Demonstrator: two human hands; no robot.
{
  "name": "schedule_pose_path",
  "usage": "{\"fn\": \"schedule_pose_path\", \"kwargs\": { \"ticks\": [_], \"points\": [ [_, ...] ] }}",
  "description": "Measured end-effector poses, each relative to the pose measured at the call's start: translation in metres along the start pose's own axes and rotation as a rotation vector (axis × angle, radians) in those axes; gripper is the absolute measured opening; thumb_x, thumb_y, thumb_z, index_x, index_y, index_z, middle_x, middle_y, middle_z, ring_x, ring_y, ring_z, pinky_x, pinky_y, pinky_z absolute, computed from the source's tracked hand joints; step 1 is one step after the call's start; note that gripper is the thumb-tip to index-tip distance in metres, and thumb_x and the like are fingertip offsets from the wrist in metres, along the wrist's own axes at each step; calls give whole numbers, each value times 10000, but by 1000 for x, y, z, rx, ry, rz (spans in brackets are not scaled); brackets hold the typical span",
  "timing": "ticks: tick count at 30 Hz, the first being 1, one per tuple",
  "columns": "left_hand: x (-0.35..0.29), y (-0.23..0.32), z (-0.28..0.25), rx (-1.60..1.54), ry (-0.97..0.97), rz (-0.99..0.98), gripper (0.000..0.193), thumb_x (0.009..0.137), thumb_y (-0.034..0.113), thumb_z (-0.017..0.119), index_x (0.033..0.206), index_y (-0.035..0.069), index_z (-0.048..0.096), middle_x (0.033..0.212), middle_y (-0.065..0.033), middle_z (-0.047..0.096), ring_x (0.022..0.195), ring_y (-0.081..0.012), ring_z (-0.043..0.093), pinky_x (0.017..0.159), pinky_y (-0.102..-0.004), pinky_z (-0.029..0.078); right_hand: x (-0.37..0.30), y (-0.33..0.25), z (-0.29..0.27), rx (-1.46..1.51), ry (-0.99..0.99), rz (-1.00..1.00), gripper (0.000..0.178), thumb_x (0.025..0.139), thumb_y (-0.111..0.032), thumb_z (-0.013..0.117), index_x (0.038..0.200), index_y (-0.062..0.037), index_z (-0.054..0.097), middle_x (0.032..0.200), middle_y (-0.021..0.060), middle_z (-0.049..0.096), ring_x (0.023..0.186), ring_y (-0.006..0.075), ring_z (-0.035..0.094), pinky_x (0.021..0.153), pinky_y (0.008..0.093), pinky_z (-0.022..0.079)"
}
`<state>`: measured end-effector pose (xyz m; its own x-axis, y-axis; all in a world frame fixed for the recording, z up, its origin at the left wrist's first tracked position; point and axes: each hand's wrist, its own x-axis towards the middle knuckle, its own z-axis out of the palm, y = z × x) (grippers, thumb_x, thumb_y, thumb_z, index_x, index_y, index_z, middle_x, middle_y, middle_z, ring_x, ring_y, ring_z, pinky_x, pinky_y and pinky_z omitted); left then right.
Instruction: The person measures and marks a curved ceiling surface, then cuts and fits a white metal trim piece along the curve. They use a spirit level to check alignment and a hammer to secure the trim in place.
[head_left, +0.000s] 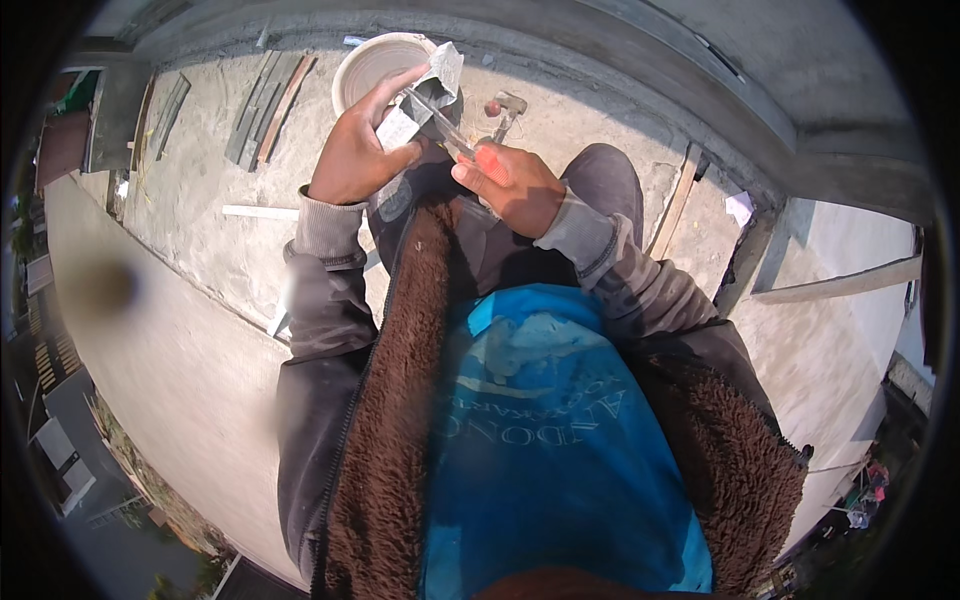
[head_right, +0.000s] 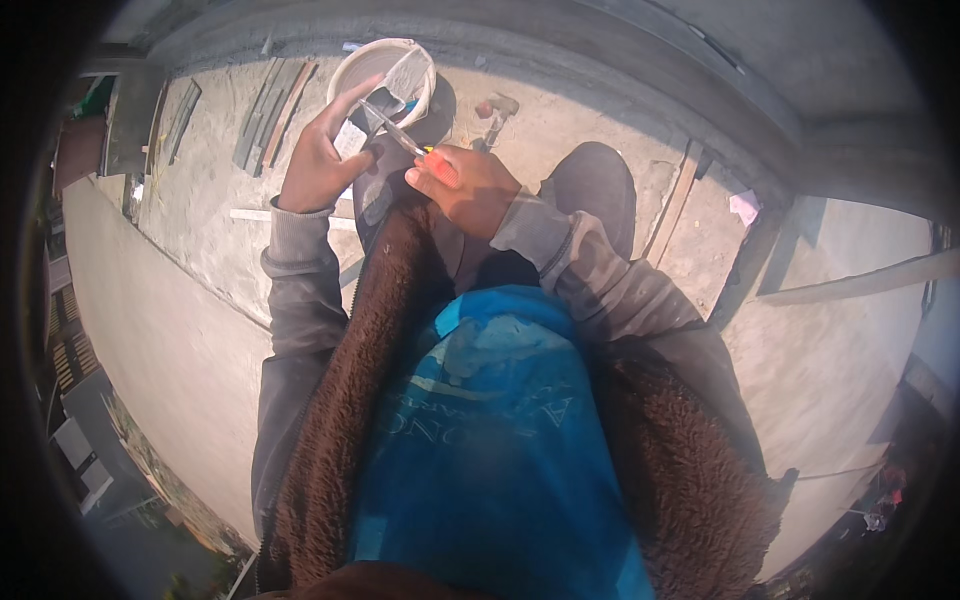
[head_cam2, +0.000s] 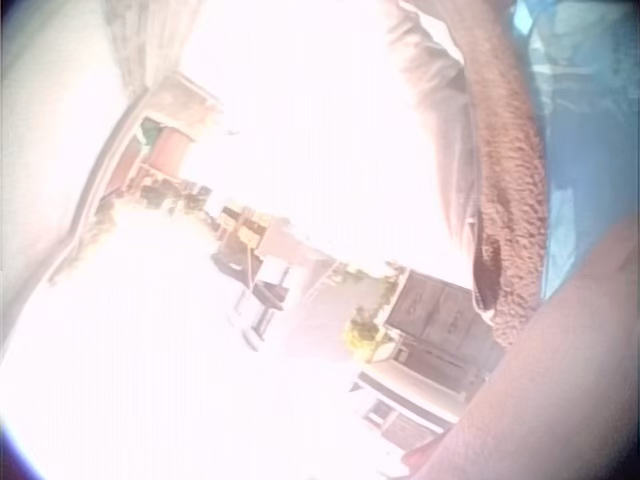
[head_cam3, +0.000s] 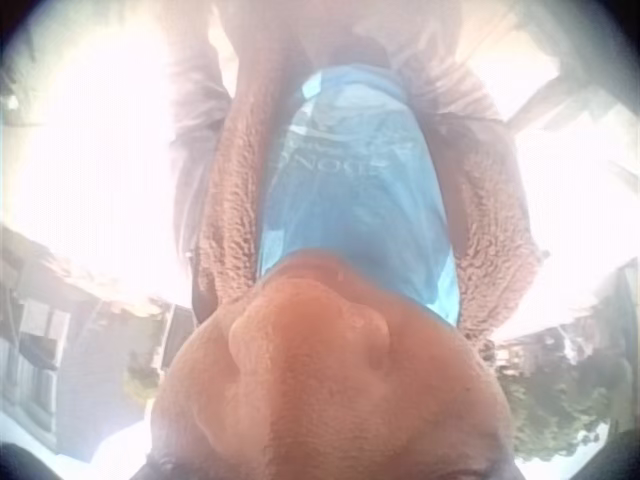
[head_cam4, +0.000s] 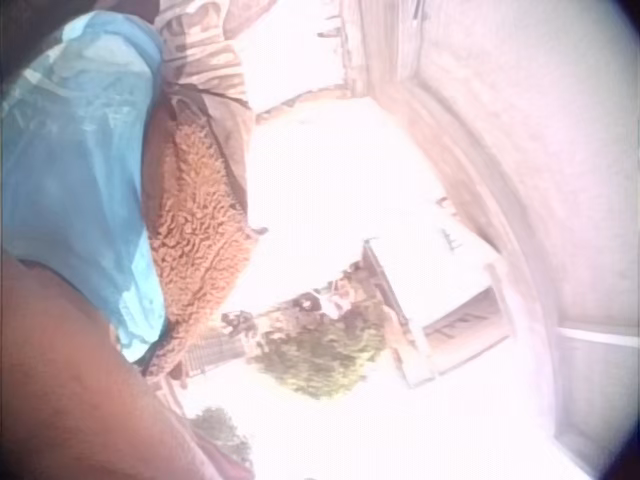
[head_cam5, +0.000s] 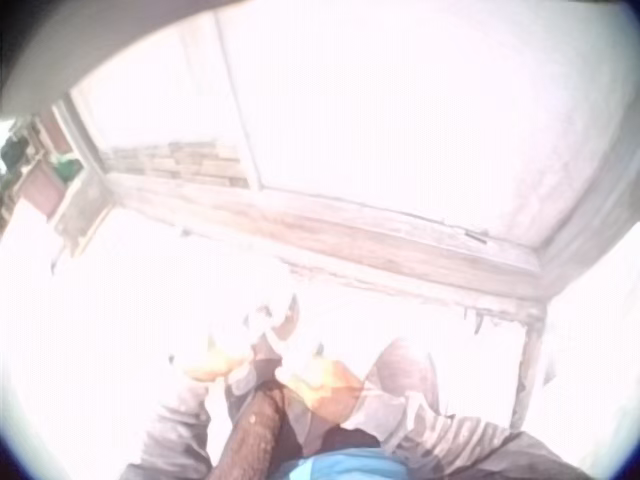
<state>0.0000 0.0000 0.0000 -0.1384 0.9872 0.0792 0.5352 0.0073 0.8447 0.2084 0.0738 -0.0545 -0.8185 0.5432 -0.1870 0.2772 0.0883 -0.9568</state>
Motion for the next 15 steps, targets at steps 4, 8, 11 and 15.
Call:
{"fn": "schedule_pose_path", "kwargs": {
  "ticks": [4, 8, 11, 15],
  "points": [
    [2, -9, -6, 15, -9, -5, 693, 740, 6, 668, 1417, 23, 519, 1330, -150, 602, 1211, -218, 560, 902, -318, 533, 3, -10, -2, -26, 10, 5, 480, 972, -449, 590, 1098, 10, 654, 972, 223, 694, 959, 366, 666, 841, 408, 502],
    [9, -22, -5, 7, -37, -56, 691, 723, 39, 695, 1392, 14, 523, 1307, -185, 614, 1259, -274, 560, 1078, -375, 416, 5, 2, -1, 28, 33, 13, 488, 973, -441, 591, 1081, 32, 639, 927, 184, 685, 875, 321, 661, 812, 395, 498],
    [24, -36, -5, 9, -17, -79, 642, 726, 57, 705, 1346, -3, 547, 1249, -191, 652, 1238, -288, 585, 1104, -389, 405, 12, 52, -10, 265, 233, 123, 429, 991, -433, 588, 1187, -52, 615, 775, 39, 592, 737, 157, 591, 629, 325, 483],
    [37, -63, -7, 153, 24, -203, 532, 823, 240, 755, 1246, -42, 597, 1065, -211, 715, 1041, -286, 688, 934, -359, 513, 33, 117, -31, 434, 395, 394, 489, 942, -498, 630, 1190, -80, 583, 808, 10, 567, 730, 103, 590, 541, 282, 469]
  ]
}}
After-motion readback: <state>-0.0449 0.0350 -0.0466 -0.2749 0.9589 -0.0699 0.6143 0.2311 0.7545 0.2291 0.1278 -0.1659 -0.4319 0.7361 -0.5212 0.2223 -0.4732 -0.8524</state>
